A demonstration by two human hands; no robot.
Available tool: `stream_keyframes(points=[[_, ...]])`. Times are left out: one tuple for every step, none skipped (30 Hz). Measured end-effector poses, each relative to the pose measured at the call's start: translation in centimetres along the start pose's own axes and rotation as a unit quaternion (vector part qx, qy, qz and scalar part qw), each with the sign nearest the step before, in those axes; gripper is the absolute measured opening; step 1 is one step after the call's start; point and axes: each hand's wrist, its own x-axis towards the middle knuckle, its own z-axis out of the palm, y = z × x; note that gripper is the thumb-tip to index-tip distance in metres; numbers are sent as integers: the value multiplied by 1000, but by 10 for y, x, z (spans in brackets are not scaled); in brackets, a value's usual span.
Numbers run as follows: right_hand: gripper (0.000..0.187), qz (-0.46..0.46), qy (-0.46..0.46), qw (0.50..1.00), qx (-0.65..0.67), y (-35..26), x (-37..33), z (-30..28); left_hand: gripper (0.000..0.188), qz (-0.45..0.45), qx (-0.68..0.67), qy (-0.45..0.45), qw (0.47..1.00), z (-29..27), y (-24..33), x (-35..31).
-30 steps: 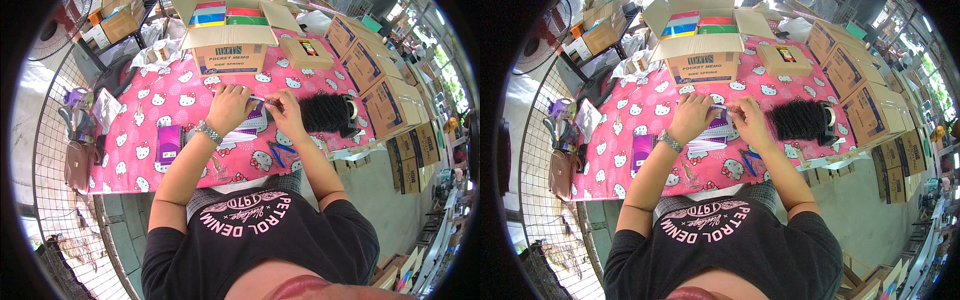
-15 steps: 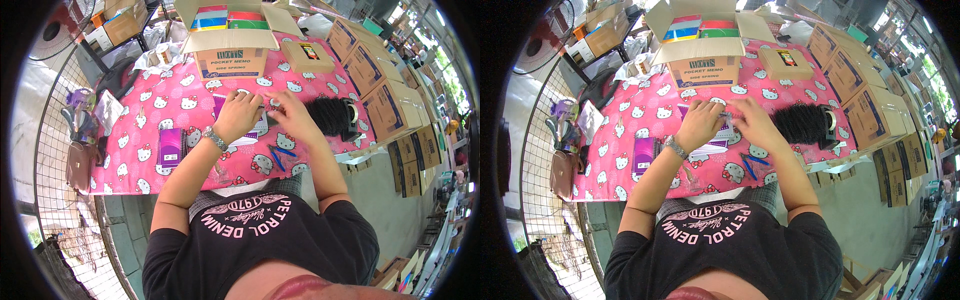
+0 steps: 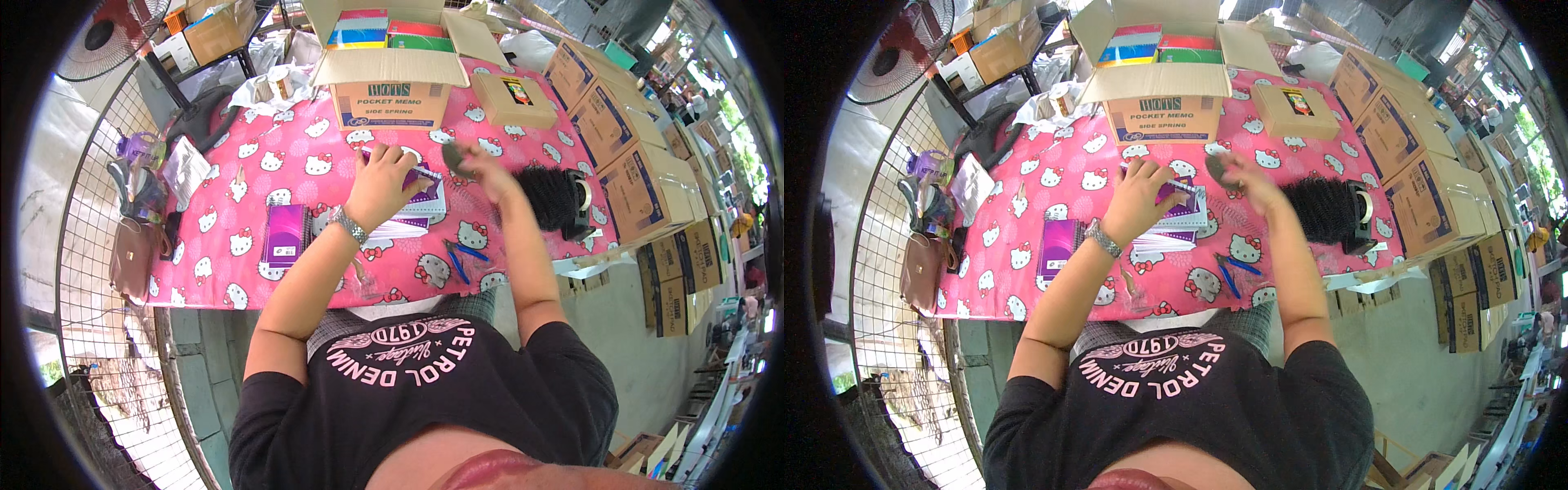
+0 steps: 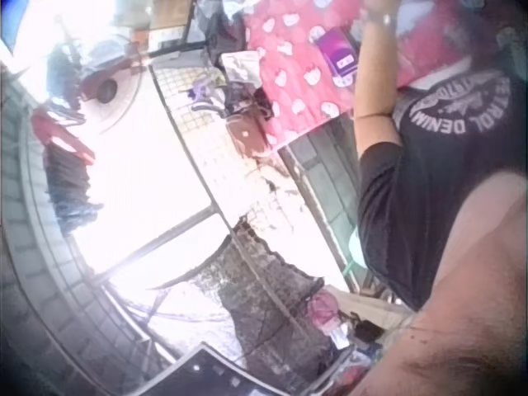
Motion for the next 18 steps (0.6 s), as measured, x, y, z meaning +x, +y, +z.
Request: stream_keyframes(points=[[65, -49, -138, 981, 127, -36, -12, 6, 39, 1, -17, -12, 1000, -2, 1, 2], [67, -101, -267, 926, 249, -59, -21, 7, 38, 6, -36, -24, 999, -4, 4, 6], [66, -62, -271, 948, 153, -71, -24, 5, 38, 15, -22, -22, 999, -5, 8, 10], [66, -23, -278, 959, 53, -82, -21, 3, 38, 18, -29, -19, 999, -4, 8, 12], [66, 18, -281, 958, -46, -87, -20, 2, 38, 20, -36, -16, 999, -3, 9, 13], [66, -4, -271, 961, -53, -89, -21, 2, 37, 21, -44, -12, 999, -2, 8, 14], [66, -25, -265, 962, -60, -92, -21, 5, 38, 29, -52, 7, 998, -1, 7, 13], [66, -47, -259, 962, -67, -94, -21, 9, 38, 29, -54, 4, 998, 0, 6, 14], [65, -87, -317, 936, 125, -96, -23, 12, 39, 28, -55, 2, 998, 0, 4, 16], [65, -51, -290, 956, 6, -97, -21, 15, 40, 29, -54, -5, 998, -1, 3, 17], [65, -14, -259, 959, -114, -98, -19, 17, 41, 32, -58, -13, 998, -2, 2, 17], [64, 23, -223, 947, -231, -97, -17, 18, 41, 36, -63, -12, 997, 0, 1, 14], [64, -62, -224, 933, -274, -98, -16, 21, 42, 40, -67, -4, 997, -1, 1, 13], [65, -83, -277, 948, -129, -100, -18, 23, 42, 44, -71, 4, 996, -2, 1, 13], [66, -100, -325, 940, 20, -101, -21, 24, 43, 42, -61, -1, 997, -3, 0, 14], [67, -109, -362, 909, 173, -99, -27, 26, 44, 40, -68, -6, 997, -4, 1, 14], [70, -93, -295, 951, 6, -94, -24, 20, 45, 37, -76, -11, 996, -4, 0, 15], [69, -77, -269, 960, -29, -88, -24, 19, 46, 35, -84, -16, 996, -3, 1, 14]])
